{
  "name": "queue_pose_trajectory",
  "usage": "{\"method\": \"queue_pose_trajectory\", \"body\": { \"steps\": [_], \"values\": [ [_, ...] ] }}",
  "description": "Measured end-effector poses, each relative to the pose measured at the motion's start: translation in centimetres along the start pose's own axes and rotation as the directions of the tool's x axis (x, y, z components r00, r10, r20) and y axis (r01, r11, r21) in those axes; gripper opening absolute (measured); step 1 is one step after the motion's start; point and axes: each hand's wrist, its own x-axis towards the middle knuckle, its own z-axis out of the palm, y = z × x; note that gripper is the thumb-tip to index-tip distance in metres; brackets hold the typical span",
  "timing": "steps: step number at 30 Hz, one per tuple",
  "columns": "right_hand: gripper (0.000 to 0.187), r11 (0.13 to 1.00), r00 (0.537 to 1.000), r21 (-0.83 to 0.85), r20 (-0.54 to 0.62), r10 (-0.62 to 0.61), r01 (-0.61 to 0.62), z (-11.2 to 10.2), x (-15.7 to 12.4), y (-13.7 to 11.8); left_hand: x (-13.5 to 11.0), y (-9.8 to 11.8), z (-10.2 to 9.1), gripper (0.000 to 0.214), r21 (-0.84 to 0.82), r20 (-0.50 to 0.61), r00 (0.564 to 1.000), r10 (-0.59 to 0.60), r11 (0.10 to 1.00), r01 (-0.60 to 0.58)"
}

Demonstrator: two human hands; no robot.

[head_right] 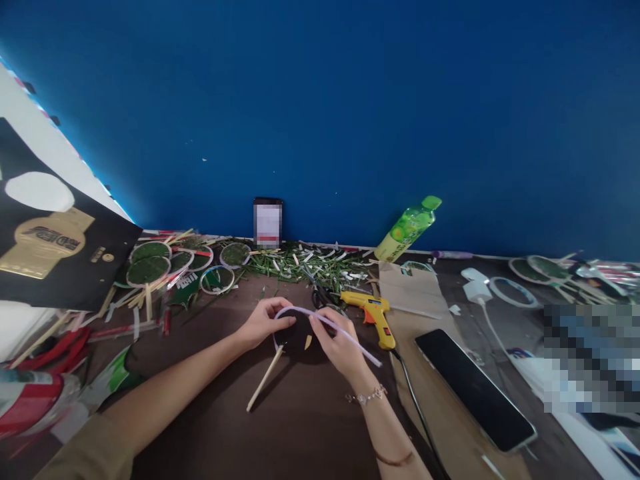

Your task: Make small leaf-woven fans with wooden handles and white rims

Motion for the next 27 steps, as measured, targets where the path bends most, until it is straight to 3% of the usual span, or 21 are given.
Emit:
{"method": "queue_pose_trajectory", "body": {
  "steps": [5, 10, 19, 27],
  "values": [
    [0.021, 0.964, 0.988, 0.261, -0.129, 0.085, -0.049, 0.1, -0.2, 0.2, 0.1, -0.2, 0.0, 0.038, -0.021, -0.027, 1.000, -0.005, 1.000, 0.004],
    [0.020, 0.916, 0.984, 0.393, -0.122, 0.133, -0.075, 0.2, -0.2, 0.3, 0.1, -0.1, -0.1, 0.041, -0.063, -0.034, 0.999, -0.019, 0.998, 0.017],
    [0.018, 0.927, 0.989, 0.364, -0.077, 0.127, -0.091, 0.6, -0.6, 0.9, 0.4, -0.3, -0.3, 0.038, -0.114, -0.074, 0.997, 0.006, 0.993, -0.015],
    [0.014, 0.946, 0.995, 0.322, -0.082, 0.057, -0.028, 1.1, -0.7, 0.9, 0.5, -0.5, -0.5, 0.037, -0.153, -0.089, 0.996, 0.008, 0.988, -0.021]
  ]
}}
